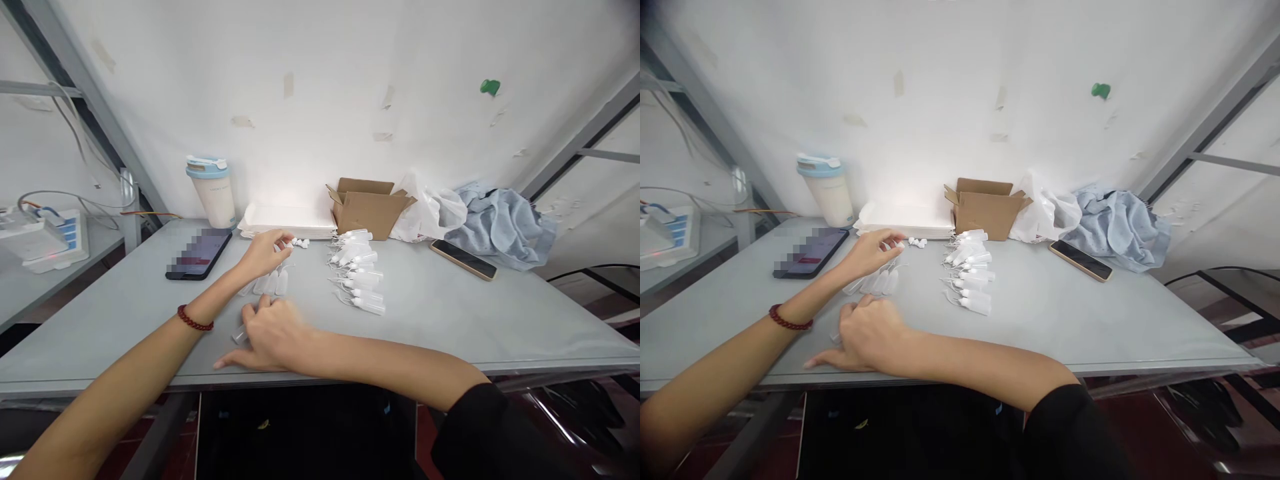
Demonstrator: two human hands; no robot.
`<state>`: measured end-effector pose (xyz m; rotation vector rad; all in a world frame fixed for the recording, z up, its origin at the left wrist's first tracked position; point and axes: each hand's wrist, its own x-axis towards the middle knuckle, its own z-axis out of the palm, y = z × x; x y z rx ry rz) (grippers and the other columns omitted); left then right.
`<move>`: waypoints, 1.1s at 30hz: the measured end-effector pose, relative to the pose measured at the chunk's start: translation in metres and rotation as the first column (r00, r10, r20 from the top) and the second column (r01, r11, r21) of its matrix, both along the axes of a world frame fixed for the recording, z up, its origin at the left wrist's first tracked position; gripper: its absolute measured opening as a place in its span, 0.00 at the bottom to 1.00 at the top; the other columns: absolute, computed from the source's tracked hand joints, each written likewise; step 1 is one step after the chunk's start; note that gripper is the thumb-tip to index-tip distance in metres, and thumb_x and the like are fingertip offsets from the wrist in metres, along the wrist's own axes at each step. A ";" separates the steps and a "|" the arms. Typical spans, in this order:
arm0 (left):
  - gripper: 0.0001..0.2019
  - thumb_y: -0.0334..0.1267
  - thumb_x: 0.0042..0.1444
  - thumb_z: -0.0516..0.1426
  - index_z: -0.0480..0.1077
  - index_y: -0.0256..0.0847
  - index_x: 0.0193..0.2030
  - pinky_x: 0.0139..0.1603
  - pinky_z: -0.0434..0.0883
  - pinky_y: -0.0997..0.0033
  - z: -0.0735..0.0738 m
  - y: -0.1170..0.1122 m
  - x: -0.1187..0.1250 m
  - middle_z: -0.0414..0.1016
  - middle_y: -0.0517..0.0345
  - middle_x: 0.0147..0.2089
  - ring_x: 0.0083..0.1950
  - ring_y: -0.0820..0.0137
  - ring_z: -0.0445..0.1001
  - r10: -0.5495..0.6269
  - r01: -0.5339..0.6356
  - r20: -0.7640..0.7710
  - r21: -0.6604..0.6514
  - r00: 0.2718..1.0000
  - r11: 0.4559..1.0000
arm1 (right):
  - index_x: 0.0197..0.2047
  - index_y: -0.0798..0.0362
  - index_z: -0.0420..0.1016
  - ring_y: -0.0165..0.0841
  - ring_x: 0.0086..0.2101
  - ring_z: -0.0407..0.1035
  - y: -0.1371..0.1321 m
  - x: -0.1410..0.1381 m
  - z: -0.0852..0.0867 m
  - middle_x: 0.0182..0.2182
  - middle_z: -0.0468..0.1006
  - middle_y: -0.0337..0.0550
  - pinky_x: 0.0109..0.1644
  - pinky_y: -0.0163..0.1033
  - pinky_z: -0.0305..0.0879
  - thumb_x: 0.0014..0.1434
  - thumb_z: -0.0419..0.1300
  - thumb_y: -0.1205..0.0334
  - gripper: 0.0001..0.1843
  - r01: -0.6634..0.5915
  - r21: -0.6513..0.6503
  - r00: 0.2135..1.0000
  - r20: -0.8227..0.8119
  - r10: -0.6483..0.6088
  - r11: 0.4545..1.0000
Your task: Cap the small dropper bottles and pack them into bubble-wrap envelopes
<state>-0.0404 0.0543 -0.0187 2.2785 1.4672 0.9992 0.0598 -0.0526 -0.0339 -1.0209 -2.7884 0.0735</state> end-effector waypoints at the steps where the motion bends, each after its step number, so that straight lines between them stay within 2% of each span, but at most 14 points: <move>1: 0.14 0.40 0.50 0.53 0.72 0.37 0.42 0.37 0.70 0.68 -0.001 0.000 0.000 0.78 0.53 0.41 0.36 0.67 0.74 -0.004 0.004 0.001 0.003 1.000 1.000 | 0.41 0.64 0.70 0.43 0.32 0.71 -0.004 -0.004 -0.001 0.30 0.74 0.59 0.29 0.42 0.65 0.51 0.42 0.26 0.45 0.037 0.012 0.999 0.005 -0.037 0.999; 4: 0.14 0.40 0.50 0.53 0.72 0.38 0.41 0.36 0.70 0.68 -0.003 0.002 -0.001 0.78 0.53 0.40 0.36 0.67 0.74 -0.013 0.013 0.010 0.014 1.000 1.000 | 0.41 0.66 0.70 0.44 0.31 0.70 -0.015 -0.017 -0.004 0.30 0.73 0.61 0.26 0.42 0.63 0.56 0.41 0.31 0.42 0.127 0.065 0.991 0.043 -0.130 0.990; 7: 0.14 0.39 0.50 0.52 0.71 0.38 0.42 0.36 0.70 0.68 -0.005 0.003 -0.002 0.78 0.54 0.40 0.36 0.68 0.74 -0.010 0.010 0.021 0.018 1.000 1.000 | 0.40 0.67 0.70 0.43 0.28 0.69 -0.020 -0.025 -0.009 0.30 0.73 0.61 0.22 0.42 0.61 0.62 0.45 0.47 0.28 0.119 0.136 0.990 0.062 -0.128 0.984; 10: 0.14 0.39 0.50 0.53 0.71 0.37 0.42 0.36 0.70 0.69 -0.004 0.002 -0.001 0.78 0.54 0.40 0.36 0.68 0.74 -0.004 0.003 0.013 0.020 1.000 1.000 | 0.38 0.67 0.70 0.42 0.26 0.68 -0.020 -0.024 -0.016 0.28 0.72 0.58 0.21 0.40 0.59 0.58 0.48 0.62 0.16 0.071 0.223 0.995 0.057 -0.086 0.972; 12: 0.14 0.38 0.50 0.53 0.72 0.37 0.42 0.36 0.70 0.68 -0.003 0.002 -0.001 0.78 0.53 0.40 0.36 0.68 0.74 -0.005 0.004 0.007 0.021 1.000 1.000 | 0.35 0.65 0.69 0.41 0.26 0.67 -0.019 -0.018 -0.019 0.27 0.71 0.56 0.21 0.39 0.59 0.56 0.50 0.65 0.12 0.033 0.262 0.998 0.047 -0.047 0.964; 15: 0.14 0.38 0.51 0.53 0.72 0.36 0.42 0.36 0.70 0.68 -0.003 0.001 0.000 0.78 0.53 0.41 0.36 0.68 0.74 -0.010 0.009 0.018 0.017 1.000 1.000 | 0.33 0.62 0.69 0.39 0.27 0.67 -0.017 -0.001 -0.020 0.27 0.71 0.54 0.23 0.38 0.59 0.58 0.49 0.62 0.12 -0.002 0.300 1.000 0.007 0.000 0.954; 19: 0.14 0.37 0.51 0.53 0.72 0.37 0.42 0.38 0.70 0.68 -0.001 -0.001 0.001 0.78 0.53 0.41 0.37 0.68 0.74 -0.009 0.010 0.055 -0.002 0.998 1.000 | 0.39 0.59 0.68 0.41 0.33 0.67 -0.008 0.033 -0.011 0.32 0.71 0.53 0.26 0.38 0.63 0.61 0.48 0.50 0.19 -0.030 0.327 0.999 -0.003 0.033 0.945; 22: 0.13 0.39 0.50 0.54 0.72 0.37 0.41 0.39 0.71 0.67 0.004 -0.006 0.004 0.78 0.53 0.42 0.37 0.67 0.74 -0.004 0.008 0.091 -0.035 0.996 0.999 | 0.43 0.58 0.68 0.38 0.34 0.66 0.006 0.061 -0.003 0.36 0.70 0.54 0.28 0.37 0.63 0.62 0.45 0.45 0.25 -0.028 0.355 0.998 -0.039 0.045 0.934; 25: 0.13 0.40 0.49 0.56 0.73 0.38 0.41 0.42 0.71 0.65 0.008 -0.010 0.006 0.78 0.53 0.43 0.40 0.66 0.75 -0.012 0.031 0.188 -0.099 0.982 0.995 | 0.47 0.58 0.68 0.34 0.33 0.66 0.027 0.082 0.001 0.40 0.69 0.55 0.27 0.34 0.61 0.63 0.46 0.45 0.25 0.016 0.323 0.988 -0.152 0.035 0.946; 27: 0.14 0.41 0.49 0.57 0.73 0.38 0.41 0.43 0.72 0.65 0.010 -0.013 0.007 0.78 0.53 0.43 0.42 0.65 0.75 -0.027 0.079 0.294 -0.164 0.956 0.983 | 0.48 0.58 0.67 0.32 0.33 0.66 0.043 0.089 -0.002 0.42 0.69 0.55 0.30 0.35 0.63 0.62 0.49 0.49 0.22 0.036 0.272 0.963 -0.267 0.039 0.961; 30: 0.15 0.41 0.48 0.59 0.72 0.37 0.42 0.41 0.73 0.65 0.012 -0.016 0.009 0.77 0.51 0.43 0.42 0.65 0.75 -0.036 0.156 0.425 -0.251 0.905 0.955 | 0.49 0.55 0.66 0.30 0.32 0.66 0.066 0.094 -0.012 0.43 0.69 0.50 0.35 0.36 0.67 0.62 0.52 0.56 0.15 0.099 0.132 0.874 -0.486 -0.023 0.986; 33: 0.16 0.40 0.46 0.61 0.72 0.37 0.42 0.38 0.73 0.64 0.015 -0.019 0.011 0.77 0.51 0.42 0.39 0.66 0.75 -0.013 0.182 0.470 -0.315 0.883 0.932 | 0.49 0.53 0.65 0.29 0.33 0.66 0.078 0.097 -0.019 0.41 0.70 0.47 0.36 0.36 0.68 0.61 0.54 0.58 0.14 0.117 -0.021 0.782 -0.615 -0.105 0.993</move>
